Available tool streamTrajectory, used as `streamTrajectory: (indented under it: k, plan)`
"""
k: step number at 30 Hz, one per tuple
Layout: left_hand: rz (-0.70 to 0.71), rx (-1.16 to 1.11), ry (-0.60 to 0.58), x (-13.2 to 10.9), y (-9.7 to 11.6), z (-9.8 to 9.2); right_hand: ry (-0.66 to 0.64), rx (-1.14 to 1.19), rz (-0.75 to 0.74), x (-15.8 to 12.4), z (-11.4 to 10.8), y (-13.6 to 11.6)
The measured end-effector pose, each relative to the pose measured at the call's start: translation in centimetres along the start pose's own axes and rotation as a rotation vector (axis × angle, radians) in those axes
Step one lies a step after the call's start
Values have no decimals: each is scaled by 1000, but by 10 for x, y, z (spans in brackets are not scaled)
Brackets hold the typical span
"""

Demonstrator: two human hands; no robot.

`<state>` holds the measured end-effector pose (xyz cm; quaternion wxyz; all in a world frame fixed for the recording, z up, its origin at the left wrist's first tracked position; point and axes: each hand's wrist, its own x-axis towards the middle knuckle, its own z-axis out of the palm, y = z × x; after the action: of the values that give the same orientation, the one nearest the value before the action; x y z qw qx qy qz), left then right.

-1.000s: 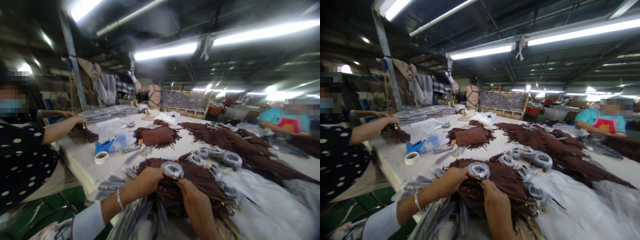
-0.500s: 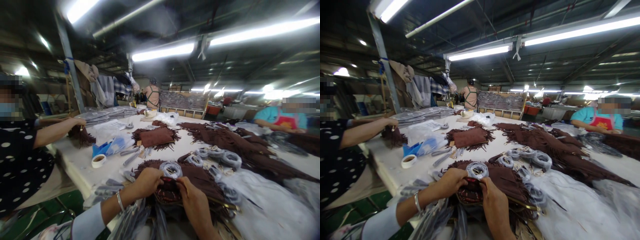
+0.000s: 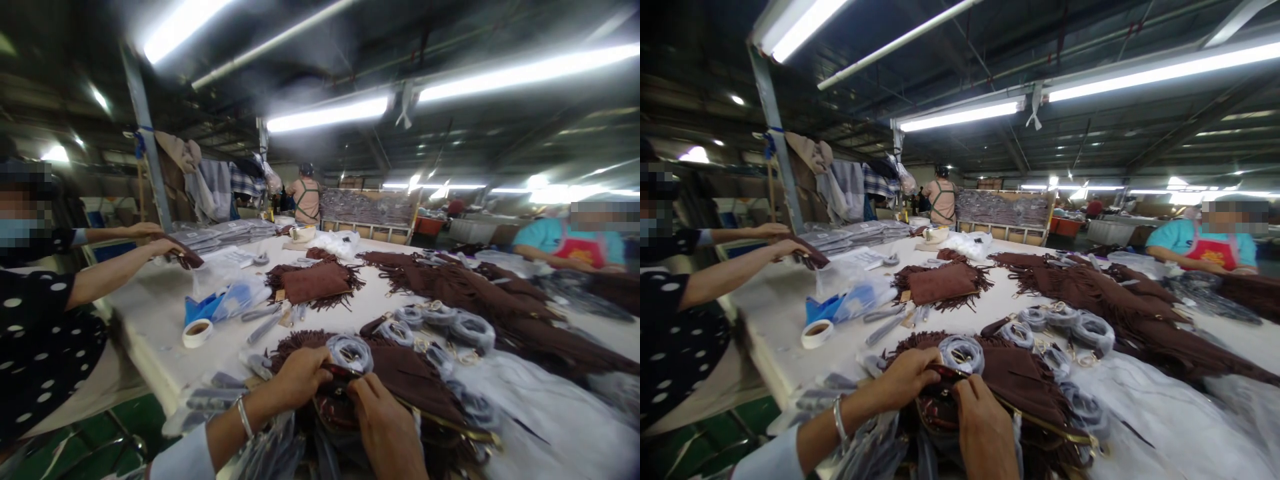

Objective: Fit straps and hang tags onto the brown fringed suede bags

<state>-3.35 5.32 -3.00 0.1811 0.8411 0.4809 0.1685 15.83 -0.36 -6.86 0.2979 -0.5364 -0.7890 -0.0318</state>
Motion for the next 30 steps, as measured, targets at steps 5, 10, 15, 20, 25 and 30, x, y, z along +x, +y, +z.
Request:
streamTrajectory:
  k: [5, 10, 15, 20, 25, 30]
  plan:
    - [62, -53, 25, -7, 4, -4, -29, 55, -37, -4, 1, 8]
    - [241, -101, 27, -7, 8, -11, -29, 84, -48, -7, -3, 8]
    - [323, -140, -33, -13, 5, -7, 13, 90, -34, -5, -3, 8]
    - [213, -91, 16, -22, 7, 1, 15, 95, -1, -3, -3, 6]
    - [160, -121, 9, -10, 11, 0, 22, 113, -26, -7, -6, 5]
    - [84, -292, 40, 0, 6, 1, 22, 29, -33, -6, -1, 5]
